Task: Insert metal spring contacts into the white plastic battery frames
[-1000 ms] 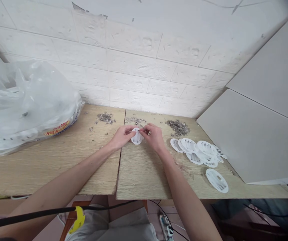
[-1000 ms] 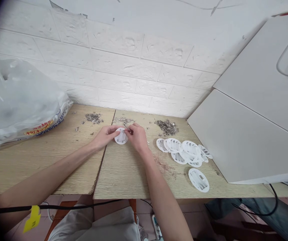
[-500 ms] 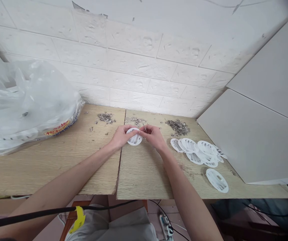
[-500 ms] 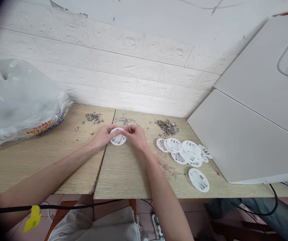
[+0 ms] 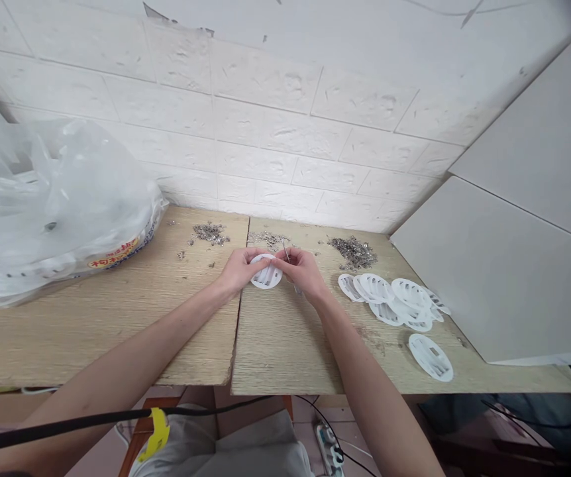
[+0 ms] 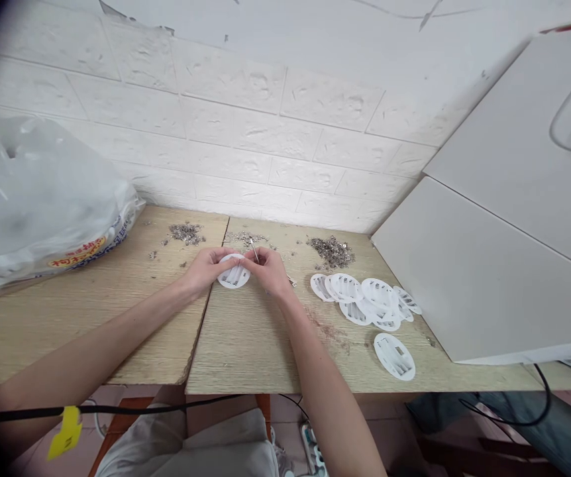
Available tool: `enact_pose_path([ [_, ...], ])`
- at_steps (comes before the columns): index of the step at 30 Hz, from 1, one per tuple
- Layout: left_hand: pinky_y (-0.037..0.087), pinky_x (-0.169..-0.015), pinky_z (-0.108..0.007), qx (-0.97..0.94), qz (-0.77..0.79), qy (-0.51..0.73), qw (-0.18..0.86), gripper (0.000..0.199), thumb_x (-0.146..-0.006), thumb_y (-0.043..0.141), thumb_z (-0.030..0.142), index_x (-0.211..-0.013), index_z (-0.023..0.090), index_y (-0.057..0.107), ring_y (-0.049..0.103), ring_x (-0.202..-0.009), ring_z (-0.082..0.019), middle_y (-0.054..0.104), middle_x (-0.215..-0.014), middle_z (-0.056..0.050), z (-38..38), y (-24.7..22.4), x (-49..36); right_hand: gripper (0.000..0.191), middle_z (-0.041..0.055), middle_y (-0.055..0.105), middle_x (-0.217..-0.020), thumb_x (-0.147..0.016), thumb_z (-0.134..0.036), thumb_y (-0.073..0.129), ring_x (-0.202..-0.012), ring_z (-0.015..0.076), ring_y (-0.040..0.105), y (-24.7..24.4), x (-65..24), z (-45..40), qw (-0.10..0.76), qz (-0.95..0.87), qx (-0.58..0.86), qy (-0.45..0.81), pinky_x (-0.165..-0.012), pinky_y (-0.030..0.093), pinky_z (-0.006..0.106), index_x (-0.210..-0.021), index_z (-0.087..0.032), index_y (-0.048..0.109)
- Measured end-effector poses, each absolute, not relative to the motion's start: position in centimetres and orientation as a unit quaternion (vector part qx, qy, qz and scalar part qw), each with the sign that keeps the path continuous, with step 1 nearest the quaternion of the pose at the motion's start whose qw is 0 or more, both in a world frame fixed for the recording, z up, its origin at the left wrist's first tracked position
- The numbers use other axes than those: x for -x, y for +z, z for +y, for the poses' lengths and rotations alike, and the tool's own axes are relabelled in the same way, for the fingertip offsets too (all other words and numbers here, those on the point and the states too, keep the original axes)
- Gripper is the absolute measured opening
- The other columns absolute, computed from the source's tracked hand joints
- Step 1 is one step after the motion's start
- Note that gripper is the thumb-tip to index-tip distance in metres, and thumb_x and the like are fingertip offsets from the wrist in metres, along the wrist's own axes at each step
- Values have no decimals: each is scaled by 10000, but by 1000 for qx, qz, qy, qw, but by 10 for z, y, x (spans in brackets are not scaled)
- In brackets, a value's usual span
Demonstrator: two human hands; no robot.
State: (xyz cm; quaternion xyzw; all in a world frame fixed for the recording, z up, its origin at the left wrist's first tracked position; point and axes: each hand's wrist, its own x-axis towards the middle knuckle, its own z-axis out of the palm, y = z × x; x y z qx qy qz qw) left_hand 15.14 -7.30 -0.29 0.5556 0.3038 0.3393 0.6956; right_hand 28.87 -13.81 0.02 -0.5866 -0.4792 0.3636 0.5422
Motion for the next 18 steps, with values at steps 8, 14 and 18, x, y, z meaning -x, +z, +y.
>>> enact_pose_path([
  [8, 452, -601, -253, -622, 300, 353, 631, 317, -617, 786, 345, -819, 130, 671, 621, -652, -161, 696, -748, -49, -65, -19, -151, 300, -23, 533, -617, -668, -423, 692, -516, 72, 394, 0, -290, -139, 518, -497, 597, 357, -469, 300, 211, -778, -151, 630],
  [14, 509, -736, -291, -530, 257, 329, 738, 350, -703, 748, 277, -999, 121, 647, 650, -797, -174, 704, -930, -95, -65, -8, -150, 371, -46, 440, -573, -606, -444, 727, -502, 68, 348, 1, -294, -137, 586, -409, 560, 419, -441, 230, 208, -815, -162, 607],
  [18, 480, -931, -340, -470, 147, 291, 821, 299, -757, 701, 199, -1043, 124, 659, 628, -995, -198, 658, -1125, -125, -66, 5, -146, 432, -47, 422, -585, -563, -441, 765, -511, 68, 338, 0, -297, -135, 626, -363, 523, 451, -432, 204, 210, -840, -161, 587],
])
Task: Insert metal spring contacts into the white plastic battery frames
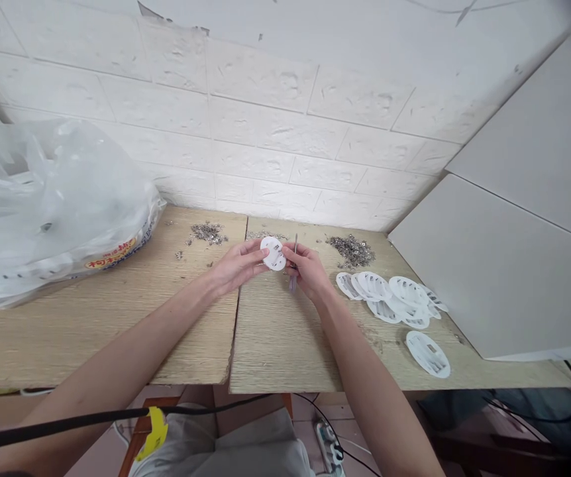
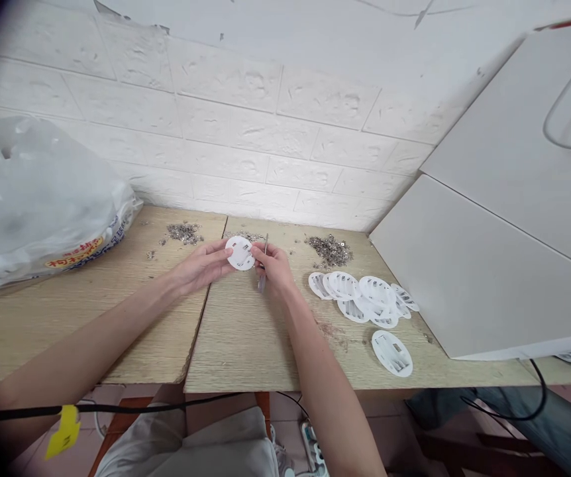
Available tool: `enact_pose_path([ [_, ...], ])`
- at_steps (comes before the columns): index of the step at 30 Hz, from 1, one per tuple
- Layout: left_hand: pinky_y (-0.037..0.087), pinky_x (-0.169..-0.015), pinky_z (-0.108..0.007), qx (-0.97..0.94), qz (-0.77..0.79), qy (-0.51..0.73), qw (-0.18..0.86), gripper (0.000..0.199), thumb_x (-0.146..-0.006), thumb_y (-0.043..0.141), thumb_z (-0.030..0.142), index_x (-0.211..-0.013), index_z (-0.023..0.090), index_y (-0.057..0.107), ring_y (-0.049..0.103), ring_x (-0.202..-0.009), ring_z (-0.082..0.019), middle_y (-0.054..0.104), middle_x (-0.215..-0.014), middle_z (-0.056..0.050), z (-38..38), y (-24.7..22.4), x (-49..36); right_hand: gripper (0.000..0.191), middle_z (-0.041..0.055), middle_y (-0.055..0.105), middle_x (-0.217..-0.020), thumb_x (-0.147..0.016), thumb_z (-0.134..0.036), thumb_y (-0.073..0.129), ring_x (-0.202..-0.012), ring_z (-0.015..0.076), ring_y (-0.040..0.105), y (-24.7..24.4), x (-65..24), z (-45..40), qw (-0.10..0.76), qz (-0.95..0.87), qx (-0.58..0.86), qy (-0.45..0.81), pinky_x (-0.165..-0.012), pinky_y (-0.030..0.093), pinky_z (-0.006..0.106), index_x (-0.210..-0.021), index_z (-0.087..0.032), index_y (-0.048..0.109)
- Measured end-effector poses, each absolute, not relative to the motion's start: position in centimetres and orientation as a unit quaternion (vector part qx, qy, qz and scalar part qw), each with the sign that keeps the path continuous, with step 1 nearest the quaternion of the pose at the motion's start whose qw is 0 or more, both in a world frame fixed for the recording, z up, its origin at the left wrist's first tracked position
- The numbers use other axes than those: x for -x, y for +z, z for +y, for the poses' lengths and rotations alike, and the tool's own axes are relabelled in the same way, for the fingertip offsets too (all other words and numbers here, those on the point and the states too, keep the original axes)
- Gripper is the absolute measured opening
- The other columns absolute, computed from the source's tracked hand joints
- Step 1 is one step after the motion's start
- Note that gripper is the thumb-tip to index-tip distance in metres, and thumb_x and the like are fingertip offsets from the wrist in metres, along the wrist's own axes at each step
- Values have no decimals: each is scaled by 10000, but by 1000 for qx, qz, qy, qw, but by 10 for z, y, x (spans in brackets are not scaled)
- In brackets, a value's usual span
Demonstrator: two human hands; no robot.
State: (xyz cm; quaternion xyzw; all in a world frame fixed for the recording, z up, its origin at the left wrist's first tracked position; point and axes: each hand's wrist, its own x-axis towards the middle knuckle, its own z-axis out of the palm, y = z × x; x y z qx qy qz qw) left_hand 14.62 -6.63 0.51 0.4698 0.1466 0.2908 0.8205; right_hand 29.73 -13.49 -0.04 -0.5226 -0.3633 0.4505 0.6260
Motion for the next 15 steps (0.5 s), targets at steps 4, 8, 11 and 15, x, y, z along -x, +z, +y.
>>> enact_pose_path([
  [4, 455, -980, -355, -460, 138, 311, 820, 285, -766, 708, 236, -1025, 122, 672, 619, -1024, -204, 660, -1118, -128, -61, 2, -145, 509, -36, 526, -651, -668, -424, 695, -538, 89, 435, -3, -300, -135, 605, -390, 586, 373, -460, 304, 207, -1074, -167, 527],
  [8, 461, -967, -355, -451, 182, 340, 805, 269, -760, 719, 310, -946, 118, 684, 630, -963, -186, 682, -1025, -120, -54, -4, -145, 336, 10, 650, -742, -841, -351, 518, -593, 120, 542, -5, -300, -136, 502, -501, 675, 207, -592, 426, 257, -1123, -172, 556],
  [11, 473, -945, -355, -445, 205, 348, 799, 282, -735, 741, 330, -906, 115, 682, 634, -906, -172, 687, -957, -104, -52, -5, -145, 254, 26, 681, -755, -887, -279, 436, -646, 141, 586, -6, -299, -136, 442, -564, 681, 149, -651, 435, 277, -979, -182, 652],
  [15, 481, -928, -344, -445, 210, 343, 800, 288, -703, 767, 328, -864, 105, 678, 635, -868, -164, 681, -907, -94, -54, -5, -146, 196, 35, 706, -796, -852, -235, 508, -693, 163, 600, -7, -297, -135, 408, -601, 679, 103, -674, 426, 289, -840, -197, 700],
])
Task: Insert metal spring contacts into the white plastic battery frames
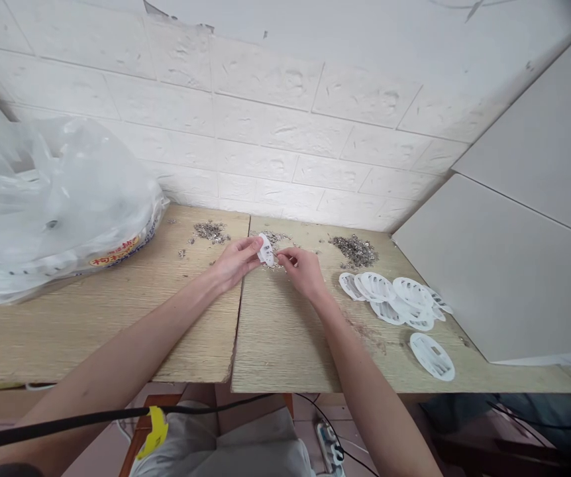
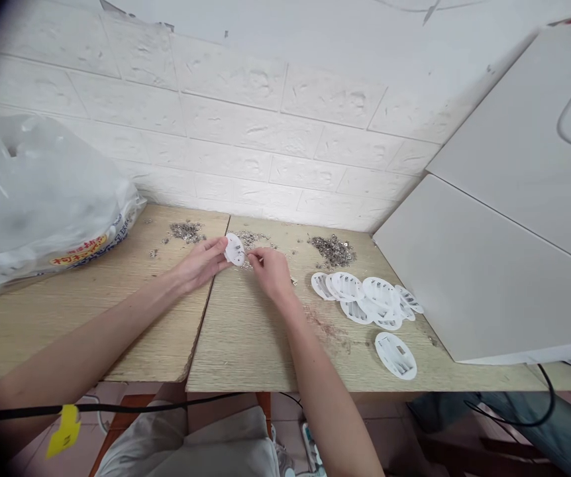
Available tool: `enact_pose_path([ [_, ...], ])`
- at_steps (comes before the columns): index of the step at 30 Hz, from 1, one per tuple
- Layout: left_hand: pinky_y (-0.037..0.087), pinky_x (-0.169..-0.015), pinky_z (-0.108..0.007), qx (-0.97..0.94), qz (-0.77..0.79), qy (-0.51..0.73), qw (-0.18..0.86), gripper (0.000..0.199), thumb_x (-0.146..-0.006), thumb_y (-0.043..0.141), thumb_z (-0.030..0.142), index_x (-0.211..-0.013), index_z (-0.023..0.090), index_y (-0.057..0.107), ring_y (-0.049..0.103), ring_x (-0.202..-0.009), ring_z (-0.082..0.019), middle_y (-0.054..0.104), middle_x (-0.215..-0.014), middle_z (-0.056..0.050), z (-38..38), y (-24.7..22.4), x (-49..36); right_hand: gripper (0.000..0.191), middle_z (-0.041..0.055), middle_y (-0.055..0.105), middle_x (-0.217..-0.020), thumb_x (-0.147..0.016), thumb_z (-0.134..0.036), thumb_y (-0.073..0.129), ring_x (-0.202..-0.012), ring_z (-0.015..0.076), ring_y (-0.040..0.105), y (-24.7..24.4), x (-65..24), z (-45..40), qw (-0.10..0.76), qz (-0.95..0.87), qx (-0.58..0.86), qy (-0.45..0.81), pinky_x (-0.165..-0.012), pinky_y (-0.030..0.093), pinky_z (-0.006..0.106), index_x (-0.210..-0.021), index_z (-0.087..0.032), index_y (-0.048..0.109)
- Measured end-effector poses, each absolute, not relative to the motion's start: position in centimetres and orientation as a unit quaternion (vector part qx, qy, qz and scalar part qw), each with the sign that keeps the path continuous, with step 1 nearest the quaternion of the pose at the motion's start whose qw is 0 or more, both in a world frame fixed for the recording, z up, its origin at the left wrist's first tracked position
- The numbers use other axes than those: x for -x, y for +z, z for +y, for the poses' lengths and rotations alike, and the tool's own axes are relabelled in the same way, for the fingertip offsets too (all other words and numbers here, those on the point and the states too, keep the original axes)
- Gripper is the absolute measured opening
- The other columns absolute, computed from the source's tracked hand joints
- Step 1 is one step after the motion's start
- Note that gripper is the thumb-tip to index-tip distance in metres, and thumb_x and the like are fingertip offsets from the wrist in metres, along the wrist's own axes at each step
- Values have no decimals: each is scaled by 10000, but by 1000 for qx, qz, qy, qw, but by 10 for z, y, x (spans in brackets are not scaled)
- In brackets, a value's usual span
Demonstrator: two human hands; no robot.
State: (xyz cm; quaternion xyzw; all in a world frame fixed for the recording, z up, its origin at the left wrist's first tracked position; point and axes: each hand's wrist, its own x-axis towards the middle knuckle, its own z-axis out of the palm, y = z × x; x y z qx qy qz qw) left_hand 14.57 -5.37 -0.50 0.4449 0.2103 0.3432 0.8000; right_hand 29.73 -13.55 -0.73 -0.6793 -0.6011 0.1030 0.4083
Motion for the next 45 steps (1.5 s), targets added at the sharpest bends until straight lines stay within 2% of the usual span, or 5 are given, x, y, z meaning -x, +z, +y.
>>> enact_pose_path([
  [5, 493, -913, -346, -444, 218, 345, 797, 334, -672, 790, 330, -872, 89, 673, 633, -856, -166, 674, -896, -99, -56, -5, -147, 165, 43, 708, -788, -830, -230, 551, -687, 169, 601, -7, -296, -136, 402, -597, 689, 84, -673, 429, 296, -801, -198, 710],
  [14, 490, -919, -380, -462, 214, 334, 793, 319, -705, 762, 351, -869, 94, 672, 631, -867, -178, 676, -892, -102, -55, -6, -147, 171, 40, 707, -786, -840, -245, 553, -646, 158, 598, -2, -294, -139, 416, -565, 708, 80, -661, 440, 290, -805, -191, 711],
  [35, 482, -870, -366, -498, 233, 332, 766, 407, -639, 802, 367, -912, 88, 685, 607, -850, -173, 663, -914, -89, -60, -8, -149, 172, 33, 679, -819, -854, -187, 543, -673, 132, 547, -5, -285, -140, 327, -611, 721, -1, -639, 361, 252, -821, -191, 711],
  [41, 474, -903, -378, -474, 223, 337, 782, 357, -687, 770, 369, -889, 86, 687, 619, -864, -180, 674, -902, -102, -58, -7, -149, 175, 41, 692, -818, -843, -218, 544, -666, 139, 564, 0, -291, -142, 357, -590, 724, 20, -655, 391, 264, -815, -185, 714],
  [45, 473, -894, -352, -471, 214, 347, 782, 343, -713, 744, 393, -870, 93, 687, 617, -875, -176, 676, -933, -110, -57, -7, -149, 190, 41, 690, -757, -820, -264, 547, -605, 128, 547, 2, -295, -141, 428, -535, 721, 103, -626, 407, 261, -794, -160, 704],
])
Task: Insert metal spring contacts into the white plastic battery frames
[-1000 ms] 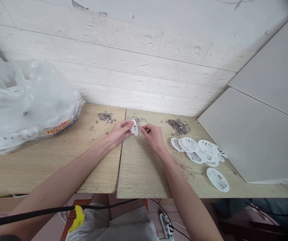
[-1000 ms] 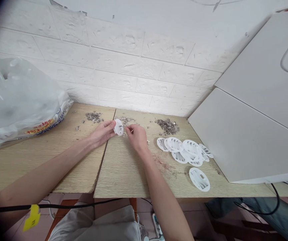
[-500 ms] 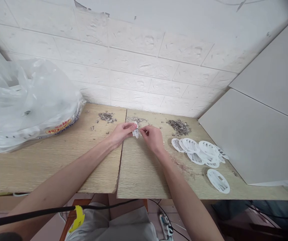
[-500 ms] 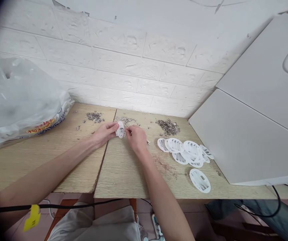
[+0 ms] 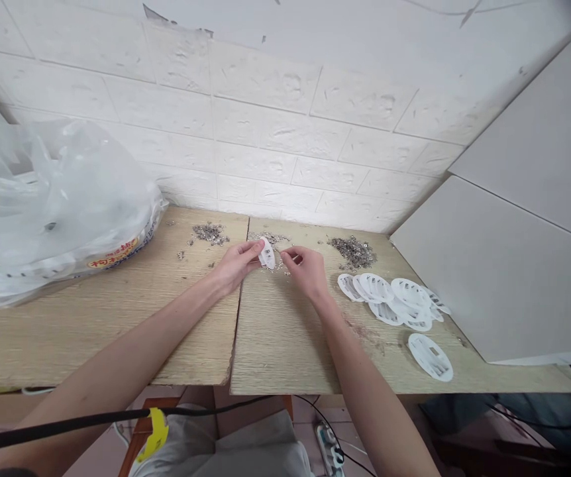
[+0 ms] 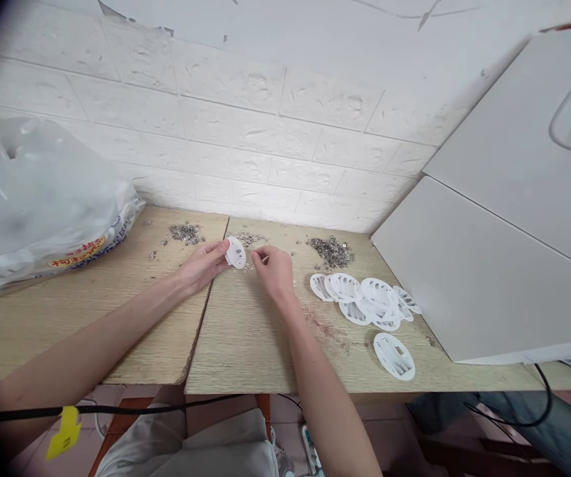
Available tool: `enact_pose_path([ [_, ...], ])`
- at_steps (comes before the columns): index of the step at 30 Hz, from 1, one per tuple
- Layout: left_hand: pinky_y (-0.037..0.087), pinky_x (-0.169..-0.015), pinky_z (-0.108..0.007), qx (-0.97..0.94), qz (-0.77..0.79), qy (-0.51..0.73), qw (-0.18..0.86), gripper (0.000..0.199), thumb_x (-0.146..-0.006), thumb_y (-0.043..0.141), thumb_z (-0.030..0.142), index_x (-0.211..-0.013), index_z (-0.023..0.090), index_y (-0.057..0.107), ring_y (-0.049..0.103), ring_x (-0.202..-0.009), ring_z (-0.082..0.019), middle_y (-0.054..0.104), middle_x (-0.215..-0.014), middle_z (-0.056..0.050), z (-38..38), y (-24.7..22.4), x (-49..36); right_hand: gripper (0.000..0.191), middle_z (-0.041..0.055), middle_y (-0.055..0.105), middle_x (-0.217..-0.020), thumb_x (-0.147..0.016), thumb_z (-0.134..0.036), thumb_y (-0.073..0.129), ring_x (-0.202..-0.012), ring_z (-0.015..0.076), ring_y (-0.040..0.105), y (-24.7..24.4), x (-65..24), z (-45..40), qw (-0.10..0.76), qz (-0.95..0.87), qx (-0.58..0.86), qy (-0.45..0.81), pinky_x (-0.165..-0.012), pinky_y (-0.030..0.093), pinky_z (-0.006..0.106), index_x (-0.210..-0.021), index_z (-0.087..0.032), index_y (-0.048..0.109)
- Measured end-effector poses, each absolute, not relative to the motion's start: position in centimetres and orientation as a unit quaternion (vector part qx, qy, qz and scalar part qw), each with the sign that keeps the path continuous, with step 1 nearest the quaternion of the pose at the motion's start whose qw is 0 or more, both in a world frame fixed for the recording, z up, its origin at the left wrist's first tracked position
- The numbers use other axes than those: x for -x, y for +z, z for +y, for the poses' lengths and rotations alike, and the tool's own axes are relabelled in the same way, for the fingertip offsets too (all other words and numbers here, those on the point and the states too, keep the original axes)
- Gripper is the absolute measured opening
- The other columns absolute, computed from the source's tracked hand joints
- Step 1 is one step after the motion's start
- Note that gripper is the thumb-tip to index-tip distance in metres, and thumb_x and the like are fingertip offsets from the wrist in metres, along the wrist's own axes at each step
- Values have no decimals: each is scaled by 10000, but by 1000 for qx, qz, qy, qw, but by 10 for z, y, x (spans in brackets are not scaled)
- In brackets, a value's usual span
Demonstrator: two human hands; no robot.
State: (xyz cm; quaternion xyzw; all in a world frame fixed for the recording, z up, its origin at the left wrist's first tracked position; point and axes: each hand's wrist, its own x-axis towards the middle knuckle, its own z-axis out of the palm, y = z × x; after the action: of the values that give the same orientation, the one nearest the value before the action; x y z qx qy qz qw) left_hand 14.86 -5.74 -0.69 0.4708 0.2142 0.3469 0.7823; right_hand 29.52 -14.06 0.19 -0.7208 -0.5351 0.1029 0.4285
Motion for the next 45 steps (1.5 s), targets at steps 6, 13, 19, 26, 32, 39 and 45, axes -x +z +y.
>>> enact_pose_path([
  [6, 498, -795, -314, -472, 207, 325, 793, 355, -652, 776, 240, -971, 133, 662, 615, -873, -173, 669, -1013, -95, -62, -4, -148, 269, 26, 649, -724, -747, -388, 619, -584, 106, 501, -3, -297, -137, 497, -498, 661, 262, -548, 380, 229, -836, -141, 679],
  [13, 464, -660, -270, -586, 234, 411, 658, 360, -632, 778, 384, -858, 148, 625, 600, -701, -144, 664, -787, -24, -62, -10, -151, 159, 5, 572, -703, -803, -317, 591, -570, 95, 454, -4, -283, -137, 527, -572, 621, 94, -540, 376, 225, -791, -159, 592],
  [19, 483, -700, -288, -742, 166, 465, 453, 226, -762, 675, 371, -865, 172, 649, 606, -854, -186, 658, -882, -69, -62, -3, -142, 101, 58, 574, -831, -901, -237, 482, -692, 124, 541, -9, -284, -141, 483, -685, 529, -131, -596, 449, 232, -880, -181, 563],
  [26, 440, -863, -331, -765, 172, 483, 391, 141, -764, 673, 353, -740, 214, 672, 590, -881, -199, 654, -896, -81, -68, 5, -134, 166, 101, 590, -899, -935, -241, 432, -829, 154, 575, -7, -282, -145, 424, -690, 560, -172, -725, 479, 261, -941, -186, 589],
  [32, 457, -809, -314, -744, 184, 468, 440, 178, -749, 680, 379, -765, 201, 674, 594, -870, -202, 656, -897, -76, -66, 0, -137, 178, 93, 607, -909, -935, -253, 419, -823, 162, 570, -6, -282, -145, 421, -690, 581, -99, -698, 452, 259, -989, -183, 574],
  [39, 442, -718, -299, -802, 263, 354, 403, 232, -746, 640, 355, -860, 171, 724, 597, -808, -206, 678, -889, -76, -56, -4, -141, 158, -16, 563, -668, -830, -252, 505, -586, 110, 495, -7, -285, -140, 444, -630, 621, 143, -568, 381, 217, -948, -172, 575],
  [45, 377, -582, -264, -820, 372, 199, 386, 230, -684, 635, 321, -808, 163, 747, 549, -626, -169, 666, -676, -27, -63, 8, -137, 116, -39, 520, -580, -675, -241, 606, -490, 71, 422, -6, -289, -137, 465, -529, 607, 370, -467, 316, 190, -737, -146, 584],
])
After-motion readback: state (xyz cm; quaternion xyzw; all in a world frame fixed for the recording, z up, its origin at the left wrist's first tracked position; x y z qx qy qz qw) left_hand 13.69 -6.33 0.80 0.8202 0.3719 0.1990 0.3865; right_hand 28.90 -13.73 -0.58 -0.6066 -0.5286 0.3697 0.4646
